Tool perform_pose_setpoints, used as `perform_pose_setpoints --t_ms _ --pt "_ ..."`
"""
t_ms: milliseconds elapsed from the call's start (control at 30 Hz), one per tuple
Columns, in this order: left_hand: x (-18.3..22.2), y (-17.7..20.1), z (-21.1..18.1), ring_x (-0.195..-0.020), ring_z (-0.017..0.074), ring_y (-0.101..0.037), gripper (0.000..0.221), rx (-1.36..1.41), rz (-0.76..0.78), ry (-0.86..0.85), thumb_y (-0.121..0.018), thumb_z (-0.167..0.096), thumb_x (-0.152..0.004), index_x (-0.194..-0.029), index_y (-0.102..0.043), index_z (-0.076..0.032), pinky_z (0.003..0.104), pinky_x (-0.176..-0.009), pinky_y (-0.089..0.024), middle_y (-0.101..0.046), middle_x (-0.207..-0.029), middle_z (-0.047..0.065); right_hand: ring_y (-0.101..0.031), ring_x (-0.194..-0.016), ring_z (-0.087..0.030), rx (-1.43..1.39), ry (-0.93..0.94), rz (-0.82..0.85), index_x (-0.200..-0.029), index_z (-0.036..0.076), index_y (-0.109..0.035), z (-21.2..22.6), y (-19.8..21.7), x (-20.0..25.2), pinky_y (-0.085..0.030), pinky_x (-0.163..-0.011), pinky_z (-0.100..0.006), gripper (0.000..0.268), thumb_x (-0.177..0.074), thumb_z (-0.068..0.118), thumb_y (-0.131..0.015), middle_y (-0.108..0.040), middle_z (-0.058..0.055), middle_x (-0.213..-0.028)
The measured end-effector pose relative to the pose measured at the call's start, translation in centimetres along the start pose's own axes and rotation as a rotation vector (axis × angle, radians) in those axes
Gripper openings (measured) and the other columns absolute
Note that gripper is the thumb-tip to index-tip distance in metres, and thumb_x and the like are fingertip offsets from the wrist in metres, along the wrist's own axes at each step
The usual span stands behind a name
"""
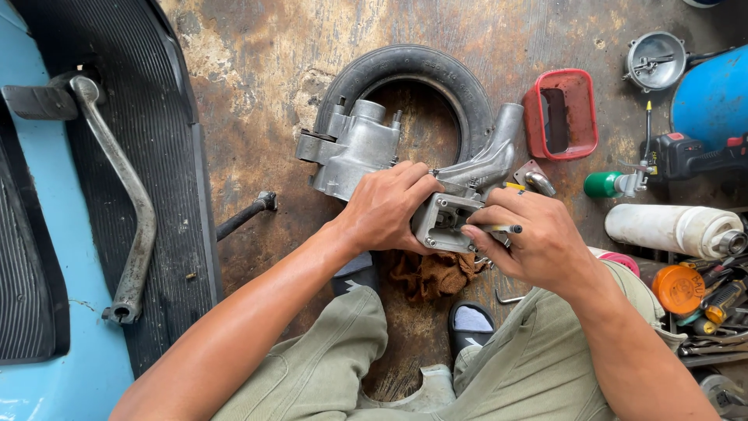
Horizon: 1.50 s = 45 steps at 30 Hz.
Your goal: Disassembling, cleaning, and inspecting a motorcycle carburetor using hand tools
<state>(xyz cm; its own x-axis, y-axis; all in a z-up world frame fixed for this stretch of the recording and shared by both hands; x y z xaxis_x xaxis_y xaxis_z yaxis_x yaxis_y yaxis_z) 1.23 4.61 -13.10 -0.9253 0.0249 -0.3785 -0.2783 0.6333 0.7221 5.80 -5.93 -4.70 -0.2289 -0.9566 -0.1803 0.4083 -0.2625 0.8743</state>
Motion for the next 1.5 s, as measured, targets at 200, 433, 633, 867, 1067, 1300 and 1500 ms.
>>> perform_pose_setpoints --t_ms 200,433,633,867,1067,1300,1500 --pt "0.1 -0.7 0.4 -0.083 0.0204 -0.058 0.081 -0.037 0.001 0.000 -0.080 -0.076 -0.054 -0.107 -0.056 -0.020 0.034 -0.064 -0.052 -0.047 -0.089 -0.001 -0.051 -0.057 -0.024 0.033 0.010 -0.028 -0.089 0.014 -0.069 -0.5 -0.1 0.4 -0.044 -0.051 -0.040 0.019 -0.099 0.027 -0.060 -0.053 -0.002 -0.076" --pt "0.0 -0.2 -0.2 -0.084 0.0223 -0.059 0.079 -0.019 0.013 -0.016 -0.083 -0.071 -0.055 -0.108 -0.057 -0.017 0.035 -0.064 -0.053 -0.048 -0.089 0.001 -0.050 -0.056 -0.020 0.039 0.023 -0.017 -0.086 0.010 -0.070 -0.2 -0.3 0.2 -0.044 -0.052 -0.037 0.023 -0.099 0.024 -0.059 -0.054 -0.004 -0.076" --pt "0.1 -0.3 -0.1 -0.083 0.0219 -0.059 0.078 -0.005 0.029 -0.005 -0.084 -0.068 -0.056 -0.109 -0.057 -0.017 0.034 -0.064 -0.053 -0.049 -0.089 0.001 -0.050 -0.054 -0.025 0.029 0.031 -0.036 -0.088 0.009 -0.069 -0.1 0.0 0.1 -0.043 -0.049 -0.040 0.021 -0.099 0.023 -0.058 -0.052 -0.004 -0.076" --pt "0.3 0.2 -0.5 -0.081 0.0233 -0.059 0.077 -0.015 -0.007 -0.028 -0.084 -0.066 -0.053 -0.106 -0.058 -0.017 0.035 -0.064 -0.053 -0.048 -0.087 0.002 -0.050 -0.057 -0.020 0.016 0.052 -0.012 -0.085 0.010 -0.070 0.5 -0.4 0.0 -0.043 -0.052 -0.036 0.024 -0.099 0.025 -0.057 -0.052 -0.003 -0.075" --pt "0.0 0.2 -0.8 -0.079 0.0235 -0.059 0.073 -0.014 0.010 -0.061 -0.082 -0.068 -0.059 -0.106 -0.060 -0.017 0.034 -0.064 -0.052 -0.047 -0.086 0.002 -0.051 -0.061 -0.023 -0.079 0.102 -0.082 -0.084 0.012 -0.067 0.1 -0.2 -0.5 -0.041 -0.055 -0.037 0.026 -0.100 0.029 -0.056 -0.048 -0.002 -0.076" --pt "0.7 -0.5 -0.3 -0.074 0.0220 -0.057 0.071 0.002 -0.028 -0.058 -0.082 -0.071 -0.063 -0.106 -0.064 -0.018 0.031 -0.064 -0.051 -0.048 -0.083 0.000 -0.051 -0.064 -0.018 -0.279 0.045 -0.056 -0.083 0.016 -0.071 -1.7 -1.0 -0.1 -0.039 -0.061 -0.034 0.025 -0.099 0.033 -0.060 -0.050 0.001 -0.075" --pt "0.7 -0.2 -0.6 -0.069 0.0264 -0.057 0.064 0.045 -0.038 -0.071 -0.083 -0.060 -0.068 -0.106 -0.065 -0.013 0.035 -0.060 -0.051 -0.049 -0.080 0.004 -0.052 -0.066 -0.024 -0.264 0.064 -0.033 -0.084 0.020 -0.065 -2.6 -0.7 0.4 -0.039 -0.061 -0.037 0.025 -0.101 0.036 -0.055 -0.047 0.002 -0.077"
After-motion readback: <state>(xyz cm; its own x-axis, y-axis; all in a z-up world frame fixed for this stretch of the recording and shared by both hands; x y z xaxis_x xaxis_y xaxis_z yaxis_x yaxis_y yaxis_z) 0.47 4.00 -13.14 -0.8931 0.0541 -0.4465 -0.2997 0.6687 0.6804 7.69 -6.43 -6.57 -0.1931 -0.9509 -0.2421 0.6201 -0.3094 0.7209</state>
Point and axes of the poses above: each hand's wrist, its own x-axis away from the middle knuckle, its own y-axis out of the back of the hand, z = x × y, the point moved 10 cm from there along -x, towards the middle knuckle
